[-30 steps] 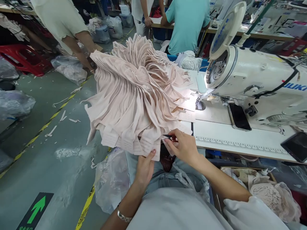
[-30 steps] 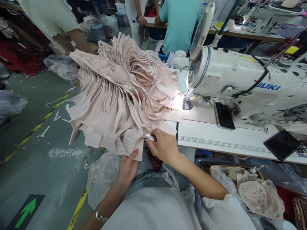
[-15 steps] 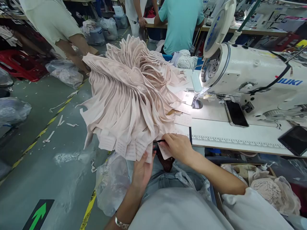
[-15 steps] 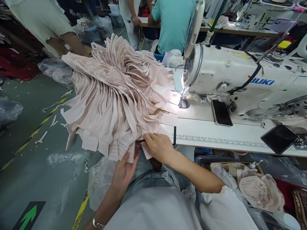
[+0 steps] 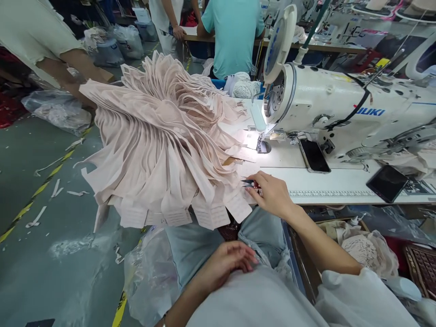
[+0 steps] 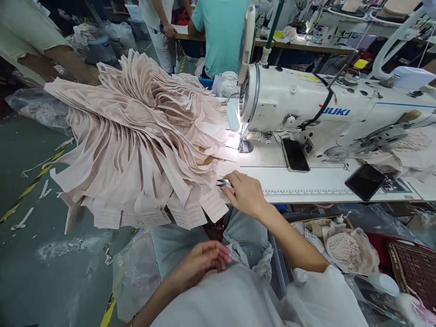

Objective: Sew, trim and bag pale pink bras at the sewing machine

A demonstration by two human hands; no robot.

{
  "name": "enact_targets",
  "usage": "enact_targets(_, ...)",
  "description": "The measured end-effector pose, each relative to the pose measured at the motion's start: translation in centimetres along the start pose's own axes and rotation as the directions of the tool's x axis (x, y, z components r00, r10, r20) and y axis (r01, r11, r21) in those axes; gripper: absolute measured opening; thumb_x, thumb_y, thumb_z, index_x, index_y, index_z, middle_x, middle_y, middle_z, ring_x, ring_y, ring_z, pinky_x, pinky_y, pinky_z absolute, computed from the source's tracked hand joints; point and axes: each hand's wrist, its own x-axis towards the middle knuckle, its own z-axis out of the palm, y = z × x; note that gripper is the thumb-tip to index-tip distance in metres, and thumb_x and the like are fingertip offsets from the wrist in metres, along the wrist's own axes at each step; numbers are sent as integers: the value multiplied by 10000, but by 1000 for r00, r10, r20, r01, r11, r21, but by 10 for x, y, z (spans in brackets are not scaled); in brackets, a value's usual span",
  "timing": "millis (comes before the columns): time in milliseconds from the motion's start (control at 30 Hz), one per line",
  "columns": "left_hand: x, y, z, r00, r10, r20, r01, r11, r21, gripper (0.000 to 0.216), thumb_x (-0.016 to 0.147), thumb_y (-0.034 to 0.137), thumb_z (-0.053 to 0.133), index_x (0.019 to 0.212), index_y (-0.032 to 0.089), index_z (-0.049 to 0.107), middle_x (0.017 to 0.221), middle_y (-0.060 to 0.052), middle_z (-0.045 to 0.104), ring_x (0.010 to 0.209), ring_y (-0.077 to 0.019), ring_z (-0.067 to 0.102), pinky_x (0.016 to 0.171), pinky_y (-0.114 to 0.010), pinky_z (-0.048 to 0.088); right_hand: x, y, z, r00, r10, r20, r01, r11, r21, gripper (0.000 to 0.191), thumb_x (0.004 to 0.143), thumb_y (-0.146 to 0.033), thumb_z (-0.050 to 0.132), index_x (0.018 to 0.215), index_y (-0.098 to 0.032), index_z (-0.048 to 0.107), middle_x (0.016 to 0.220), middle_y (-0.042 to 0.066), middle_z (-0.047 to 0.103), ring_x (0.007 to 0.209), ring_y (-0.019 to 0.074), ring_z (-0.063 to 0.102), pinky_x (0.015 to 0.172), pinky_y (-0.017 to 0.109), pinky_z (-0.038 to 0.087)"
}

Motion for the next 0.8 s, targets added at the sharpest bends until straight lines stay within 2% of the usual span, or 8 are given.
enact_targets(67,-6,8,6,972,212,100,-234,884,405,299,904,413,645,969,133,724,952,-129,740,801,-180,679,761,-309,527,1,7,-4,999,-44,16,45,996,-76,234,987,-333,485,1081,-166,619,930,65,674,784,188,610,622,289,327)
enact_targets(100,-6,15,9,909,393,135,-387,682,621,257,924,368,619,1028,155,719,1020,-126,735,915,-208,681,848,-343,522,1,8,-6,998,-65,27,68,992,-107,222,983,-322,490,1059,-162,624,931,70,671,787,192,603,626,294,326)
enact_targets(133,-4,24,9,804,566,183,-456,388,801,244,936,318,600,1105,175,704,1105,-125,721,1042,-232,658,941,-378,492,2,9,-8,996,-83,37,87,988,-128,213,979,-315,495,1037,-157,626,921,72,667,787,195,597,631,299,327)
enact_targets(200,4,43,6,583,746,323,-277,-191,942,324,946,206,565,1262,185,632,1257,-131,665,1222,-254,576,1079,-430,379,2,8,-11,992,-108,59,115,982,-148,202,975,-310,503,998,-150,623,902,71,664,799,202,590,642,308,327)
enact_targets(267,12,58,-2,487,768,417,10,-482,876,348,944,112,523,1279,153,608,1247,-140,664,1173,-242,602,1078,-426,332,1,5,-12,991,-108,80,119,981,-151,191,971,-306,514,995,-148,618,898,67,668,810,204,588,649,313,325)
enact_targets(367,17,69,-16,397,789,469,164,-564,810,245,940,52,482,1068,141,671,994,-93,715,912,-186,665,938,-374,356,-3,-1,-10,986,-105,133,124,983,-139,159,965,-292,530,982,-156,612,881,56,672,802,198,582,650,315,315)
enact_targets(500,12,69,-22,306,818,487,158,-548,821,203,938,43,497,954,153,668,891,-59,708,843,-166,666,847,-352,328,-2,-15,-4,965,-127,231,157,981,-116,146,975,-287,525,956,-167,606,871,50,672,783,186,575,627,316,293)
enact_targets(800,12,71,-20,348,831,434,162,-509,845,201,949,92,489,948,175,673,888,-51,714,802,-160,647,870,-348,333,15,-34,9,913,-173,370,247,955,-163,180,1020,-225,444,1006,-175,616,881,70,674,785,189,588,580,317,239)
